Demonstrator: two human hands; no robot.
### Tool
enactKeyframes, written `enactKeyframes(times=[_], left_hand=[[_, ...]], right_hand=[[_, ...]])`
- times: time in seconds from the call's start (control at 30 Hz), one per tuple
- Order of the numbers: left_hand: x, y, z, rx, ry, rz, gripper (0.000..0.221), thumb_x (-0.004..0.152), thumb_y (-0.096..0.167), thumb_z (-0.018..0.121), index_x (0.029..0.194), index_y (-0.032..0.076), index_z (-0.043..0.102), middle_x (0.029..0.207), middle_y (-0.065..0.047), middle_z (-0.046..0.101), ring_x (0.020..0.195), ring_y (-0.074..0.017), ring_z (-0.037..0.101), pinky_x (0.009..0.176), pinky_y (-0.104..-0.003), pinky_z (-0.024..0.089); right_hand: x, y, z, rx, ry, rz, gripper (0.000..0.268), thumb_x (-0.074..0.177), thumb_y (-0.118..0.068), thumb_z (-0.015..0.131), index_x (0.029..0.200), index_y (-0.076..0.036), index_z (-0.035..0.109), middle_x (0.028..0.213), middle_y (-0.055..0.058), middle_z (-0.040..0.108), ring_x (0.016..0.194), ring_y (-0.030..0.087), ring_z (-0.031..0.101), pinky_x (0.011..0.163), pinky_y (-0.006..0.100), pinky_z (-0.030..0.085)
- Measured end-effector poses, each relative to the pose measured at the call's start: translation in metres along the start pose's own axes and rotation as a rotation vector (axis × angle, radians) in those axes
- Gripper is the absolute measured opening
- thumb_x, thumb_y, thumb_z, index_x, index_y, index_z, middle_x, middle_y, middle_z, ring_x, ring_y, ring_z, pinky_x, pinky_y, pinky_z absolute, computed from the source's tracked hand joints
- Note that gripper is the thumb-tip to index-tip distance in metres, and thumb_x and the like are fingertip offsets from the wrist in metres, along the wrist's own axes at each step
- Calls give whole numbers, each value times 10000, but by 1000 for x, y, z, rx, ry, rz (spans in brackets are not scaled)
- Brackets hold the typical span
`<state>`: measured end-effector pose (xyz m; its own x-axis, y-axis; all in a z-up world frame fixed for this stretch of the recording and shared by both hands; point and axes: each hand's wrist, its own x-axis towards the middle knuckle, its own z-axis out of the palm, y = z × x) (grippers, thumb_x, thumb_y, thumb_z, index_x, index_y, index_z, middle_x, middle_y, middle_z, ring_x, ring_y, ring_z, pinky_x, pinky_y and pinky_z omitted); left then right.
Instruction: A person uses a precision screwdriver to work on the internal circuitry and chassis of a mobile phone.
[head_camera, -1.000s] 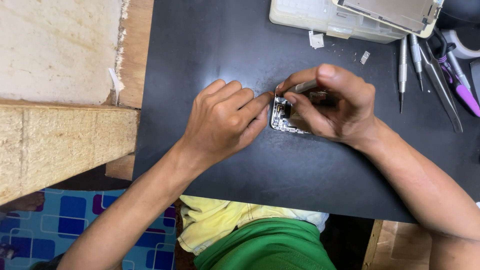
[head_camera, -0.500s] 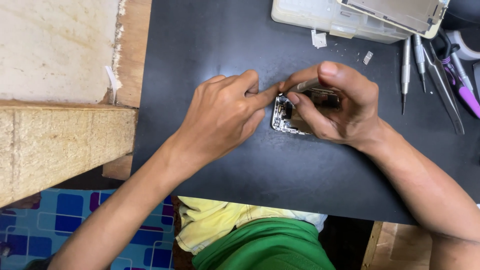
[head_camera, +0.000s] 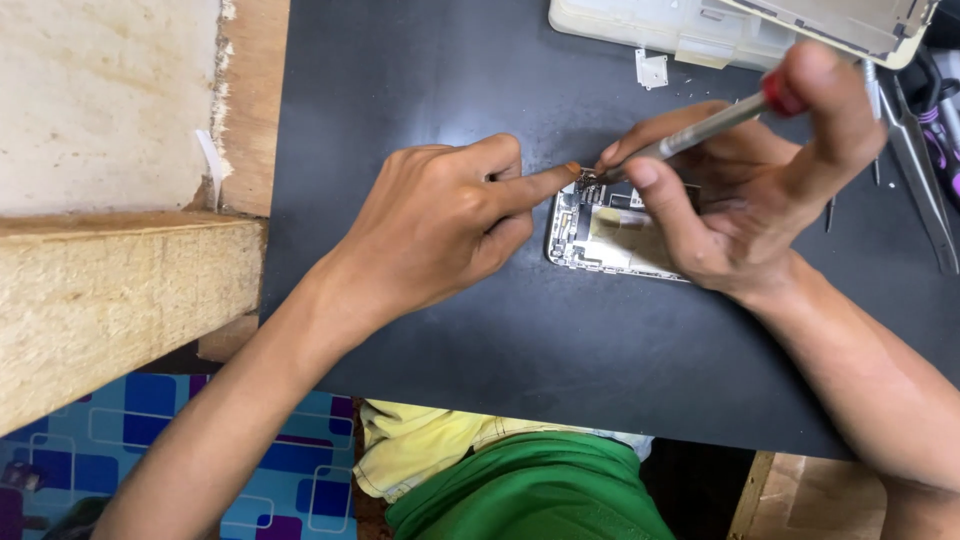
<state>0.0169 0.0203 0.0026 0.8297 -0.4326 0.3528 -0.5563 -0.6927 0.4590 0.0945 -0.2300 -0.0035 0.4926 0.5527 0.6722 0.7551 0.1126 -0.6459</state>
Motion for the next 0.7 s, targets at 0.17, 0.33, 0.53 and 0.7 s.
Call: enactKeyframes(times=[0.17,0.33,0.53,0.7], left_hand=[[-4,-3,-1,-106,55,-7,415,1002,-13,666,1366,182,709,853,-3,499,511,-206,388,467,-354,340],[-1,-4,-1,-83,73,54,295,1002,7,687,1238,161,773,907,-7,551,516,-195,427,475,-323,393],[2,-5,-3,-81,16,49,299,976,24,751,1250,142,761,896,-13,540,540,-209,486,474,-345,412],[4,-7,-4,-97,15,45,285,998,20,688,1238,140,783,895,-15,571,534,-208,489,464,-342,389]], right_hand=[[-7,-4,-9,-34,-4,103,837,1089,164,690,1626,-183,150,1736,-130,144,858,565,806,880,620,798],[-15,-1,-10,-41,34,140,890,1057,228,712,1622,-150,138,1730,-171,128,824,608,808,833,628,802],[4,-13,0,-28,-6,181,906,1008,249,600,1568,-278,120,1122,569,587,731,540,726,714,563,680],[-10,-12,-3,0,27,279,1061,1007,272,642,1620,-412,111,1017,575,702,806,596,802,820,634,750]])
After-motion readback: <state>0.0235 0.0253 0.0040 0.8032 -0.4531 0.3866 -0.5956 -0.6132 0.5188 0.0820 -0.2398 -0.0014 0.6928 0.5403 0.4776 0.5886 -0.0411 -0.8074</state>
